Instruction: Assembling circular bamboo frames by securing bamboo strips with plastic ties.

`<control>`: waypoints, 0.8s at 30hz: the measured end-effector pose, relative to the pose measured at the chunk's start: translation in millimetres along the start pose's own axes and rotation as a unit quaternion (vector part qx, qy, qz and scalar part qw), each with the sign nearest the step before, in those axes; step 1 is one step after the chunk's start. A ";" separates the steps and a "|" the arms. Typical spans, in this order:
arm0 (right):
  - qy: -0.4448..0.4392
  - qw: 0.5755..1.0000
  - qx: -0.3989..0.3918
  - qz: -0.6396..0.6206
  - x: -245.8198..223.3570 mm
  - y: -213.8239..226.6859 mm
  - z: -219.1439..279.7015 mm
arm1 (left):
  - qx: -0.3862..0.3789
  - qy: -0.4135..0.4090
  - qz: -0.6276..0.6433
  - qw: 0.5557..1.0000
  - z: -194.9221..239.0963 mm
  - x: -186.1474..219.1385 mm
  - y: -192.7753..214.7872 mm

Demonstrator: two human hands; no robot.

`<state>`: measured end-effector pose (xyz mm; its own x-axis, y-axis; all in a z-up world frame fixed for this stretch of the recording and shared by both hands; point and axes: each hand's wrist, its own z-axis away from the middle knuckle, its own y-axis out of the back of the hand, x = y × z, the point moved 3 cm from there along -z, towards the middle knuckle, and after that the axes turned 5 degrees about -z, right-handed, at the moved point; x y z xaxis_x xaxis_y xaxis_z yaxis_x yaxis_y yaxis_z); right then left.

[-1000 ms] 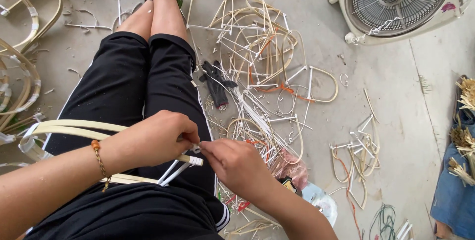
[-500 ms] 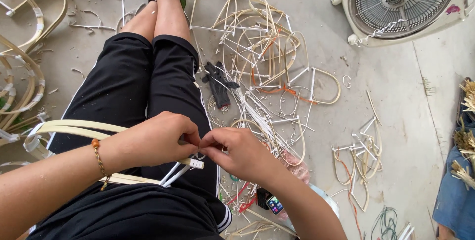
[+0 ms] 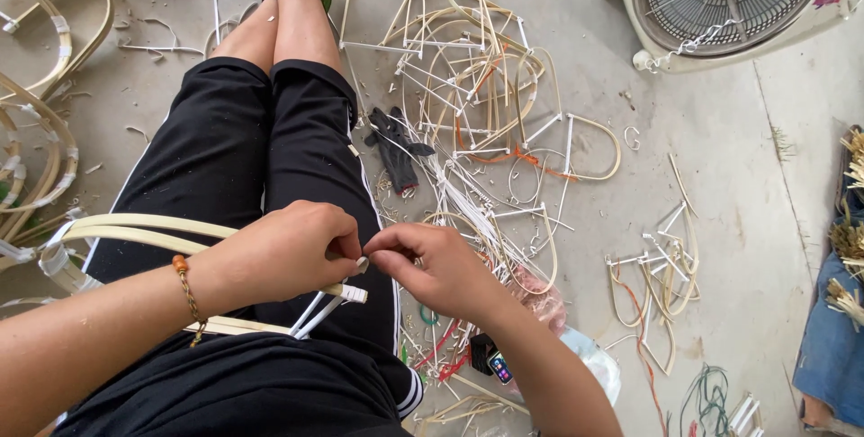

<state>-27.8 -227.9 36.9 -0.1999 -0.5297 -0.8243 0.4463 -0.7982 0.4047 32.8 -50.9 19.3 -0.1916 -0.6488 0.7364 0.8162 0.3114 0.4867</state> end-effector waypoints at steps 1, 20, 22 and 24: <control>0.000 1.000 0.000 0.000 7.8 -2.1 1.0 | 0.001 0.000 0.000 1.000 2.0 2.6 1.8; 0.248 0.956 0.150 -0.043 42.2 -35.6 -7.1 | 0.056 -0.193 0.007 0.980 11.9 -18.8 -4.4; 0.317 0.931 0.178 0.001 34.5 -31.2 -4.7 | 0.067 -0.193 -0.003 0.979 13.9 -11.0 1.1; 0.397 0.895 0.178 0.094 26.7 -27.6 1.3 | 0.007 0.009 0.059 0.998 15.8 -6.9 4.9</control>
